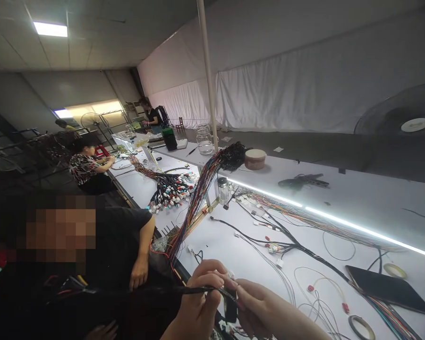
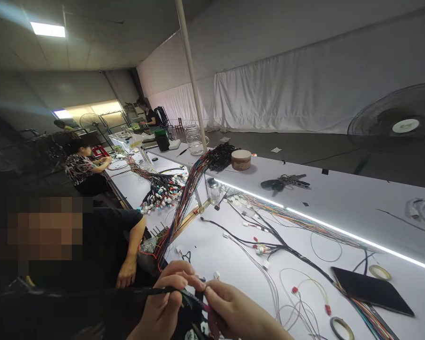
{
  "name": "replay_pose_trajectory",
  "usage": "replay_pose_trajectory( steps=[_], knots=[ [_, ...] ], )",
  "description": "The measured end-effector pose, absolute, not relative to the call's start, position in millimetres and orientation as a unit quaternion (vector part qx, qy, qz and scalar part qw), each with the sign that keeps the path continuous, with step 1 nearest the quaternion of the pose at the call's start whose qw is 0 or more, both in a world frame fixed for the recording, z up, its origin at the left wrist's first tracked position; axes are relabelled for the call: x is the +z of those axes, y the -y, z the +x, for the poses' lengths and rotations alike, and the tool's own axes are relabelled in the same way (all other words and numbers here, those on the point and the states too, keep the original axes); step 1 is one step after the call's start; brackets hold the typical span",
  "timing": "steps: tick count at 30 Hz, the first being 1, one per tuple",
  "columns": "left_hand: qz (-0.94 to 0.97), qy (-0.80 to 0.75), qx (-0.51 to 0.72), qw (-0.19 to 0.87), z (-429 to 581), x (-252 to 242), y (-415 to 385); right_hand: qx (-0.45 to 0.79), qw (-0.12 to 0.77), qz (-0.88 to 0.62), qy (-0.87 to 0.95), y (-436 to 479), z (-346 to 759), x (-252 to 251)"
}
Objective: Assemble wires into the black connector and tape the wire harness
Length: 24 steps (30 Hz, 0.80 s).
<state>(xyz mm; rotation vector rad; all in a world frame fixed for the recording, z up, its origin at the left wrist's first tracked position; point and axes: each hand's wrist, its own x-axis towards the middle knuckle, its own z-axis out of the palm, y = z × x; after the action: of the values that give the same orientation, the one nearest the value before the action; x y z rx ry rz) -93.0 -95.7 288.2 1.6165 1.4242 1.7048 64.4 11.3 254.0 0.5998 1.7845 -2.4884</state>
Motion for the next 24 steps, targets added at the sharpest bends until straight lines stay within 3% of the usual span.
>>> replay_pose_trajectory(
  steps=[5, 10, 14, 16, 20, 24],
  knots=[
    [0.554, -0.592, 0.577, 0.095, -89, 276, 100, -0.688, -0.167, 0.169, -0.686, 0, 69, 225],
    [0.540, -0.565, 0.607, 0.140, -73, 278, 97, -0.520, -0.335, 0.064, -0.783, 14, 60, 222],
    [0.468, -0.604, 0.619, 0.184, -70, 281, 99, -0.513, -0.412, 0.075, -0.749, 16, 63, 221],
    [0.410, -0.624, 0.638, 0.189, -71, 281, 101, -0.582, -0.397, 0.159, -0.691, 13, 65, 217],
    [0.382, -0.621, 0.645, 0.231, -73, 274, 101, -0.719, -0.252, 0.335, -0.554, 2, 65, 217],
    [0.461, -0.598, 0.585, 0.298, -68, 256, 97, -0.714, -0.237, 0.301, -0.586, -1, 62, 222]
  ],
)
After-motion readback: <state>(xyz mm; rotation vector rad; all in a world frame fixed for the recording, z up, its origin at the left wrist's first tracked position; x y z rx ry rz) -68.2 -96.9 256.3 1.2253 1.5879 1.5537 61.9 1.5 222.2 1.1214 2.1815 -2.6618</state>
